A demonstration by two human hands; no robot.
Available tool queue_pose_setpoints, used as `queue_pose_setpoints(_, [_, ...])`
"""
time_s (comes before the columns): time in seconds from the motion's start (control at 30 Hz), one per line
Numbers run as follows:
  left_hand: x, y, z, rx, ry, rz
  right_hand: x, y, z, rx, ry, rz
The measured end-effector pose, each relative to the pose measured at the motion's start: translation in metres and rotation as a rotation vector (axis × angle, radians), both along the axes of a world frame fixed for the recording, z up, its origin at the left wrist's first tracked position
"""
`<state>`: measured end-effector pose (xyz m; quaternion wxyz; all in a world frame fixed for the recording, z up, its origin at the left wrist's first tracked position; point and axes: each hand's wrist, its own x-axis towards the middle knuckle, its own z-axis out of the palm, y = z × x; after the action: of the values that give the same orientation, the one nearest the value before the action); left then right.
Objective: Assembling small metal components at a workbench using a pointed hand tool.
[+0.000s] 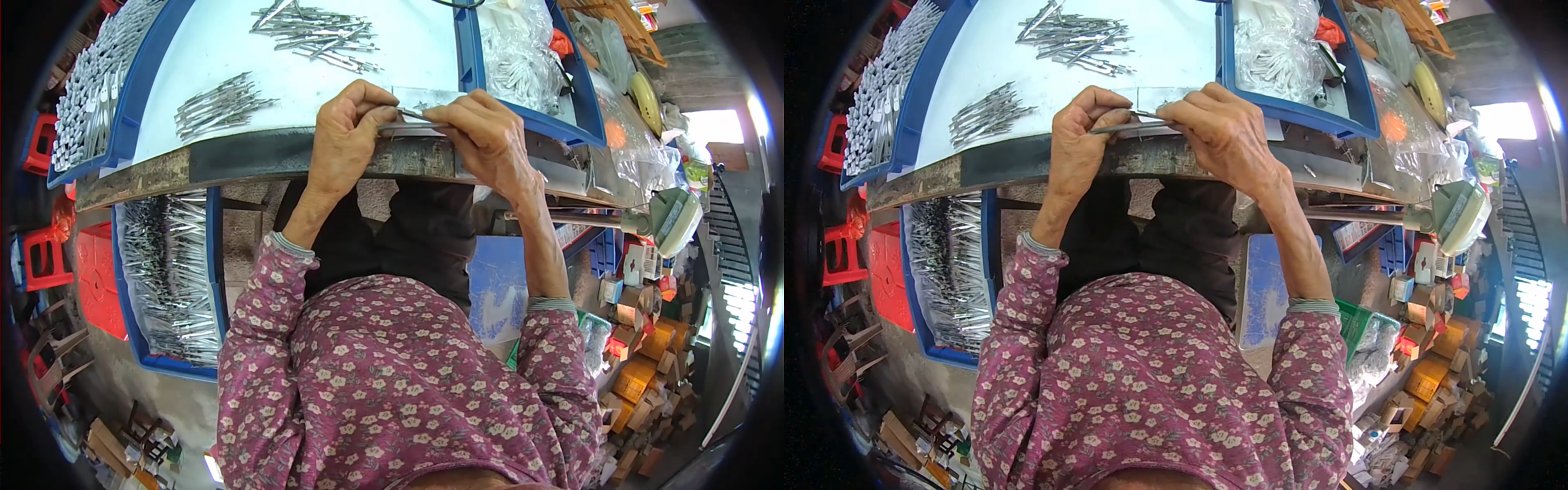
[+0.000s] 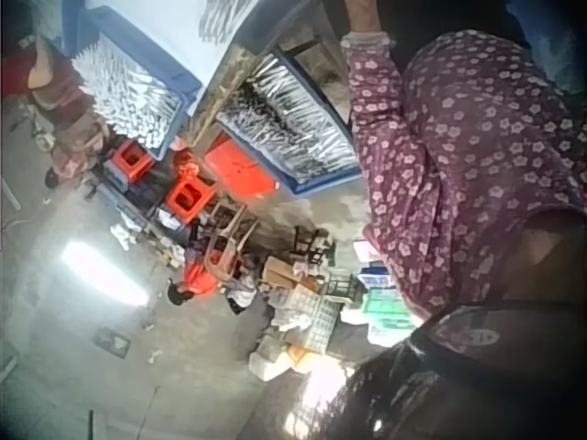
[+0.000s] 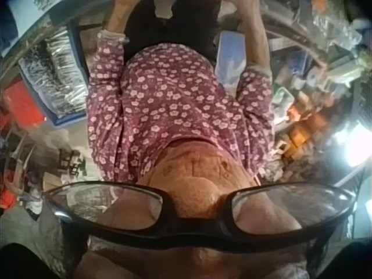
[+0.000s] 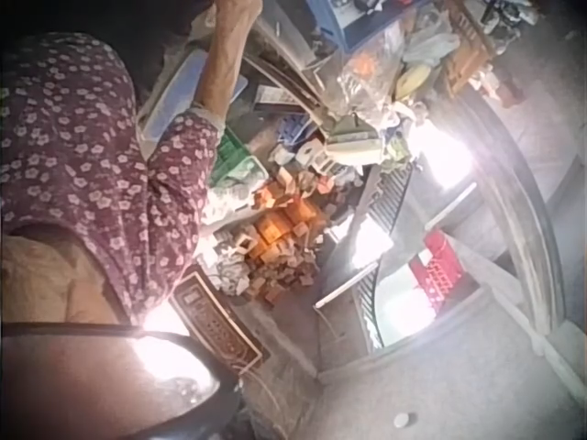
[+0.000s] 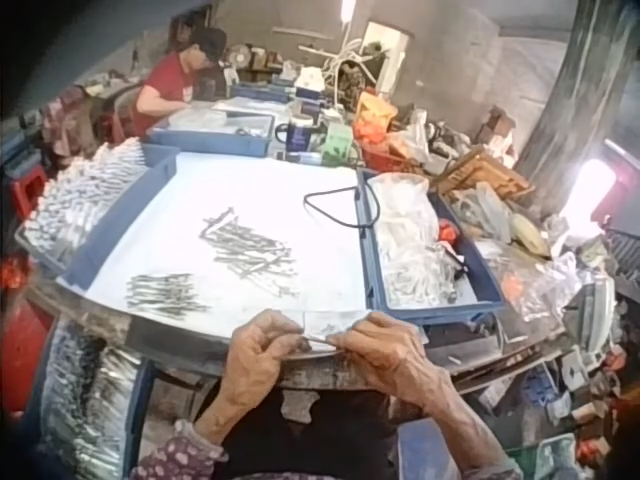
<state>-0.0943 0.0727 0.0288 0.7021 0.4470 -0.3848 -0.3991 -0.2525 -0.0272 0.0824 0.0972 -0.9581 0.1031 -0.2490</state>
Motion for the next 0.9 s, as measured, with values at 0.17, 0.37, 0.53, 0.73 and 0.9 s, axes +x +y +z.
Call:
queue_pose_setpoints(0.17, [-0.005,-0.009,-0.004,0.151,-0.498,0.290,0.002,-0.014,-0.016,0.011,0.046,-0.059])
queue_pose_setpoints(0.37, [-0.001,-0.012,-0.020,0.036,-0.766,0.393,0.011,-0.021,-0.025,0.540,-0.204,-0.177])
queue_pose_setpoints(0.53, [-0.002,-0.012,-0.021,0.040,-0.795,0.399,0.036,-0.005,-0.012,0.874,-0.365,-0.172])
queue_pose_setpoints(0.73, [-0.002,-0.012,-0.022,-0.010,-0.811,0.382,0.032,0.003,-0.017,0.536,-0.230,-0.162])
queue_pose_setpoints(0.9, [0.001,-0.010,-0.025,-0.006,-0.820,0.373,0.025,0.009,0.001,0.404,-0.019,-0.301])
